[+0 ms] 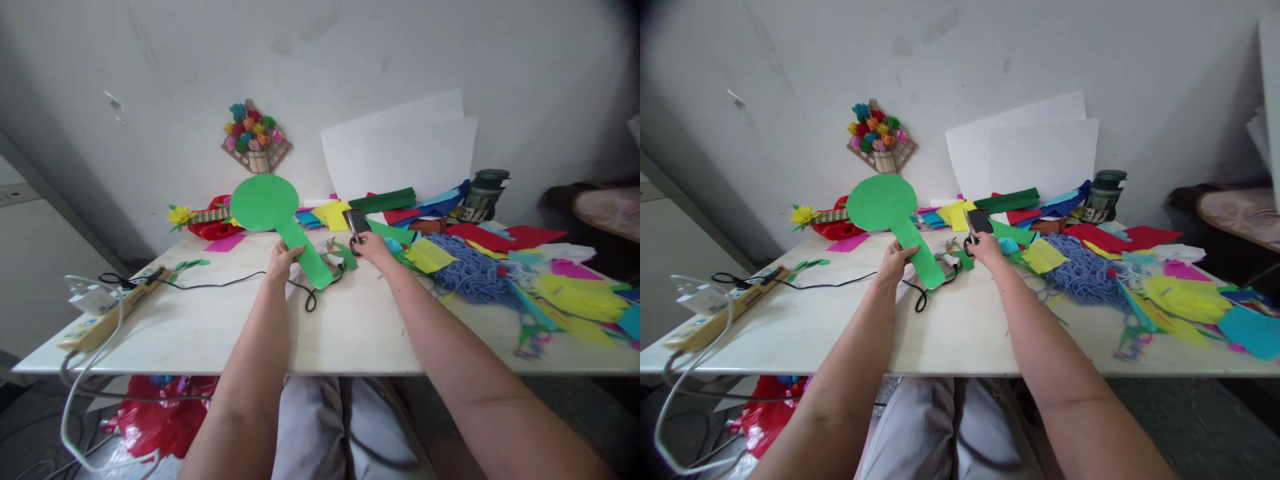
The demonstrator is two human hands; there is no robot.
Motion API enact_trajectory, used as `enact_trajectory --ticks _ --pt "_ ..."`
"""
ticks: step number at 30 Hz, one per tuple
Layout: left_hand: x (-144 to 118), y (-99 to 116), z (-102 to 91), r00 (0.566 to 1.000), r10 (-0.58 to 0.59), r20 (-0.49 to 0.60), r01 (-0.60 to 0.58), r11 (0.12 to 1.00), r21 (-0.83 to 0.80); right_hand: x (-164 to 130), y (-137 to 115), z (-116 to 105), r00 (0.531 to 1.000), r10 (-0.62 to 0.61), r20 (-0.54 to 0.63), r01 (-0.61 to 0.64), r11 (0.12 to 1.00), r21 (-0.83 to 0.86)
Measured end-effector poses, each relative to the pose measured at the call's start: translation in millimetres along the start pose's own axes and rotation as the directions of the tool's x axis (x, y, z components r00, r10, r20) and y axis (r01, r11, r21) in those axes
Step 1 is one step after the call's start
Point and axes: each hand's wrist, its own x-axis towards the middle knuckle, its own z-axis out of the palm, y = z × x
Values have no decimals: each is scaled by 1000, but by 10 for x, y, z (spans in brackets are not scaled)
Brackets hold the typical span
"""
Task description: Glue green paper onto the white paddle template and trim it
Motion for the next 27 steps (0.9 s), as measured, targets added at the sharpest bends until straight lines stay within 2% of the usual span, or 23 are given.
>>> enact_trajectory --ticks 1,3,7,10,16,21,24,27 --pt "-1 0 -9 1000 3 7 -3 1000 -5 -2 24 -40 996 2 -89 -14 991 -133" --pt "-6 -3 -13 1000 9 22 -9 1000 -11 -25 46 -107 984 5 -180 -70 932 -356" --pt "-13 -16 -10 999 11 36 -10 1000 -10 -99 6 -183 979 82 -188 -178 793 -583" --pt "-10 -31 -17 999 -9 38 11 999 -31 -143 -47 -191 980 95 -176 -188 736 -651" --pt "9 -77 -35 998 -28 63 35 993 -112 -184 -70 -157 984 61 -167 -161 708 -687" --pt "30 -99 -44 997 -63 53 72 980 -188 -167 -86 -159 981 115 -156 -193 628 -754" --pt "28 -97 -33 996 -83 30 88 969 -232 -148 -118 -144 983 14 -184 -143 689 -710" --pt "11 -91 -10 996 -49 81 70 959 -276 -132 -143 -45 982 -110 -154 14 855 -519"
